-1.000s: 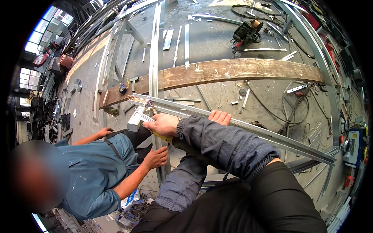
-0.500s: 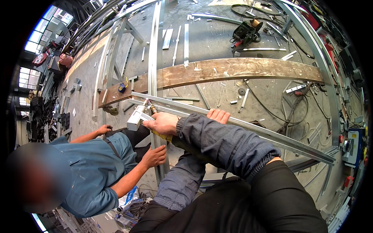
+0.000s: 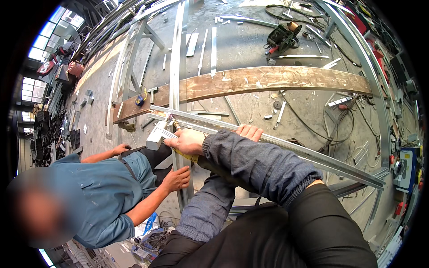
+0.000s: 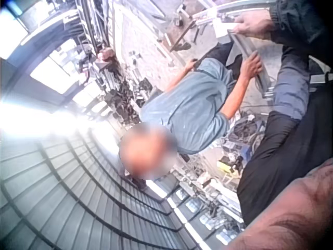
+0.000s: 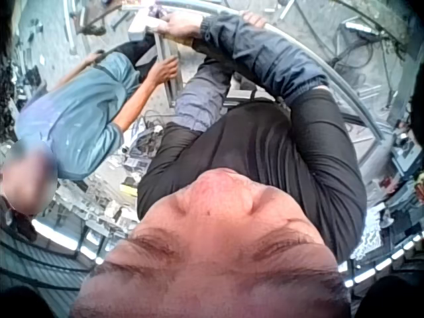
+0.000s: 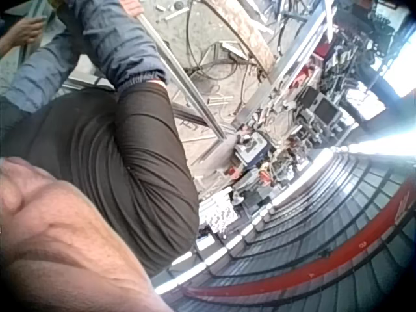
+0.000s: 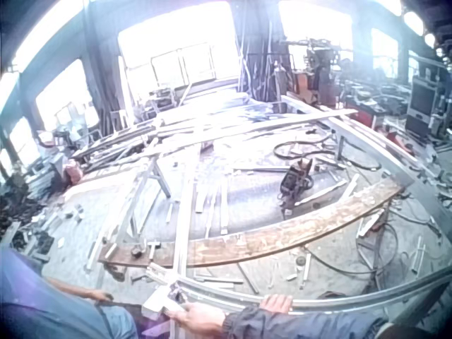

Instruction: The person welds metal frame components using a handheld welding tool while a coworker holds the frame steady. The welder moves along the seams, creating bright sparks, and repositions the frame as needed.

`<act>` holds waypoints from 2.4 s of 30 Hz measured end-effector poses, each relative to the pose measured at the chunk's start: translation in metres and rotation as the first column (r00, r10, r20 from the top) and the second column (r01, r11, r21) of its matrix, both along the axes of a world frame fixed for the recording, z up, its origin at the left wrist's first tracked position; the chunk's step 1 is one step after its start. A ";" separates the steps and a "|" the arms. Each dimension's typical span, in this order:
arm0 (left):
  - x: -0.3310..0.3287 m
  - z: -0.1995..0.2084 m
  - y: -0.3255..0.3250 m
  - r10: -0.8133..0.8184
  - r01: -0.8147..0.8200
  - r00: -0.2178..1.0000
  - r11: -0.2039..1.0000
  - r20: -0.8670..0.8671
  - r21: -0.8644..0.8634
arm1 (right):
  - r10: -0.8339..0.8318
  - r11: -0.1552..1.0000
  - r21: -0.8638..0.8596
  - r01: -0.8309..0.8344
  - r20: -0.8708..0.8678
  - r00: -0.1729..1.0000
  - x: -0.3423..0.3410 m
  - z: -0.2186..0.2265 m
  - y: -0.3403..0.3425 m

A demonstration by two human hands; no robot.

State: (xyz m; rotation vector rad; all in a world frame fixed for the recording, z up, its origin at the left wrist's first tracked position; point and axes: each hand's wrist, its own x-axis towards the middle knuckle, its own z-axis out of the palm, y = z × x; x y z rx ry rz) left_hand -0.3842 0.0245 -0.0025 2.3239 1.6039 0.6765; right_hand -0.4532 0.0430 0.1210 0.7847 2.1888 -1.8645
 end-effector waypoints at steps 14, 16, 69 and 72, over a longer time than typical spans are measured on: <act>0.000 0.009 0.000 0.000 0.000 1.000 1.000 0.000 -0.014 | -0.004 1.000 -0.005 0.004 0.002 1.000 0.007 0.004 0.000; 0.000 0.008 0.000 0.001 -0.001 1.000 1.000 -0.001 -0.028 | -0.005 1.000 0.001 0.005 -0.002 1.000 0.008 0.005 -0.001; -0.070 0.038 0.041 -0.200 0.135 0.979 0.795 -0.045 -0.592 | -0.029 0.504 -0.863 -0.026 -0.047 0.998 0.029 -0.030 0.159; -0.073 0.029 0.035 -0.182 0.133 0.983 0.813 -0.031 -0.566 | -0.014 0.486 -0.874 -0.019 -0.029 0.999 0.024 -0.037 0.155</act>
